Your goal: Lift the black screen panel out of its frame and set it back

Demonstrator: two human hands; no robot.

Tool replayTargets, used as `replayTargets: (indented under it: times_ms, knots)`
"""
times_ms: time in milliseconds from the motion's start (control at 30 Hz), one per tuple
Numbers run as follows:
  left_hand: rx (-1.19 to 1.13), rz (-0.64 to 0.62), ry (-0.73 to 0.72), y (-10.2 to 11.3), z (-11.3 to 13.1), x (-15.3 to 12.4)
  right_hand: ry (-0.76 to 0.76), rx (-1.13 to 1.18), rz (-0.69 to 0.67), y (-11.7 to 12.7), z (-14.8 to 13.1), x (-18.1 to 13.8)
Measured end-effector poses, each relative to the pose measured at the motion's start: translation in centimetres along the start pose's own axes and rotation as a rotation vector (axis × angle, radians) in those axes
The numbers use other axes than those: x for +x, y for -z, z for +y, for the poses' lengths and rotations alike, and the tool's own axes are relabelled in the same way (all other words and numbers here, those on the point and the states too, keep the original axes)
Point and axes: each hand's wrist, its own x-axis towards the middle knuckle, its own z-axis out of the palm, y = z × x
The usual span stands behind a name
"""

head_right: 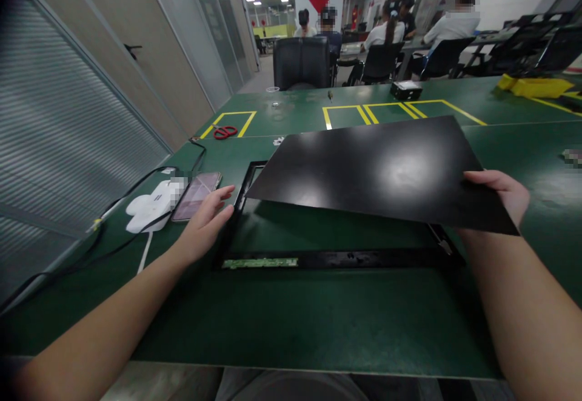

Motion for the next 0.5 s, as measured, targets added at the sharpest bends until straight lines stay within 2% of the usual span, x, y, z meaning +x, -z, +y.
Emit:
replayTargets:
  times_ms: [100, 167, 233, 367, 500]
  knots:
    - [0.121, -0.072, -0.102, 0.0, 0.1, -0.3, -0.048, 0.010, 0.007, -0.7, -0.3, 0.3]
    - [0.172, -0.135, -0.135, 0.0, 0.3, -0.5, -0.023, 0.046, 0.041, -0.5, 0.1, 1.1]
    - [0.201, -0.199, -0.140, 0.0, 0.3, -0.7, 0.020, 0.093, 0.050, -0.1, 0.5, 2.1]
    - [0.229, -0.295, -0.109, -0.1, 0.2, -0.9, 0.122, 0.152, -0.014, 0.6, 0.7, 3.5]
    - [0.273, -0.332, -0.085, -0.4, -0.2, -0.9, 0.213, 0.159, 0.083, 1.2, -0.1, 3.9]
